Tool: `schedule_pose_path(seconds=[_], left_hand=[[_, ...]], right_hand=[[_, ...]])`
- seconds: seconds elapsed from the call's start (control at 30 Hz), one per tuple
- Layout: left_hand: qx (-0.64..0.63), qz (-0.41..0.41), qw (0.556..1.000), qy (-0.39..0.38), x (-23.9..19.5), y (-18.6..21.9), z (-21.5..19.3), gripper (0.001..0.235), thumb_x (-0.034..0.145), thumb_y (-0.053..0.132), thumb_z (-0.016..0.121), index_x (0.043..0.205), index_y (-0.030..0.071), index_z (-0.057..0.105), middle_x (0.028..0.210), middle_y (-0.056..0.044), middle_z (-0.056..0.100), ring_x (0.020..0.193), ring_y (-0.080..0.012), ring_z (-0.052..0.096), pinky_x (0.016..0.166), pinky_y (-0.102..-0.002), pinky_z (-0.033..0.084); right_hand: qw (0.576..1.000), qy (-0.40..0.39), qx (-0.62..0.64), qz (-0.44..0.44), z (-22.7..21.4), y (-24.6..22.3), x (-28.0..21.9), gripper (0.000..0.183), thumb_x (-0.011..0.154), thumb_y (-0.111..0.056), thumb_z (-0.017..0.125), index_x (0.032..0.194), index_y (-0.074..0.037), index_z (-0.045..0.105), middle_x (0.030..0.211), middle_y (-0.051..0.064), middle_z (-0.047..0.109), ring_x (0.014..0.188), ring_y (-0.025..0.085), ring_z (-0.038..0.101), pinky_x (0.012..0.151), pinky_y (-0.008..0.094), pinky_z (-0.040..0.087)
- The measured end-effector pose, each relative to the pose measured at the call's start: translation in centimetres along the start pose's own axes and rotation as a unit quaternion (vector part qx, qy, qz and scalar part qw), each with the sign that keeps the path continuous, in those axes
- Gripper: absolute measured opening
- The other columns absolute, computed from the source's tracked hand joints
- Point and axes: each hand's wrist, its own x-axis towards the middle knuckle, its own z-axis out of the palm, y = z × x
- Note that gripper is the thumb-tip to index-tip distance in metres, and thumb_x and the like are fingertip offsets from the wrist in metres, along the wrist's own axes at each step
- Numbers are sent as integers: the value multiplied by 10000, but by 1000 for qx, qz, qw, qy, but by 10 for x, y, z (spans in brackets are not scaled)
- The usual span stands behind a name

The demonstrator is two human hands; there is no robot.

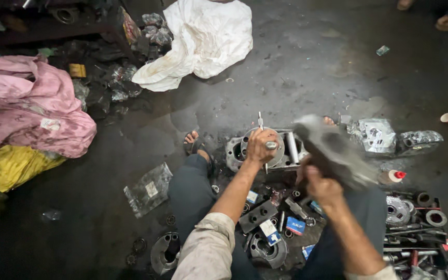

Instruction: The person sits on the floor and uses a hammer to tap a cylindrical metal part into a hole in an engine block. They repeatedly reposition the part and strike it to seat it, then remove it and repeat the process on another hole.

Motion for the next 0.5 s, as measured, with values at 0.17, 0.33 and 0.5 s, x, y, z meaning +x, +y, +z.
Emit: schedule_pose_path(seconds=[0.17, 0.33, 0.5], left_hand=[[2, -9, 1000, -2, 0, -3, 1, 109, 752, 171, 648, 668, 158, 716, 956, 1, 738, 868, -244, 641, 799, -415, 482], [12, 10, 1000, 1, -3, -9, 2, 72, 731, 197, 694, 761, 141, 730, 962, -17, 722, 890, -268, 645, 822, -432, 494], [5, 24, 1000, 12, 0, -14, 3, 105, 722, 206, 723, 806, 145, 735, 960, -19, 714, 933, -274, 656, 861, -446, 503]], right_hand=[[973, 50, 87, -205, -11, -34, 20, 323, 1107, -439, 579, 1035, -125, 595, 732, 14, 574, 598, 151, 581, 596, 244, 494], [957, 22, -276, -91, 30, -6, 15, 342, 1100, -339, 610, 1259, -44, 543, 826, 109, 620, 711, 257, 622, 681, 356, 482], [978, -31, -50, 199, 49, 31, -5, 446, 927, -296, 693, 1291, -75, 558, 567, 35, 552, 434, 154, 496, 397, 321, 402]])
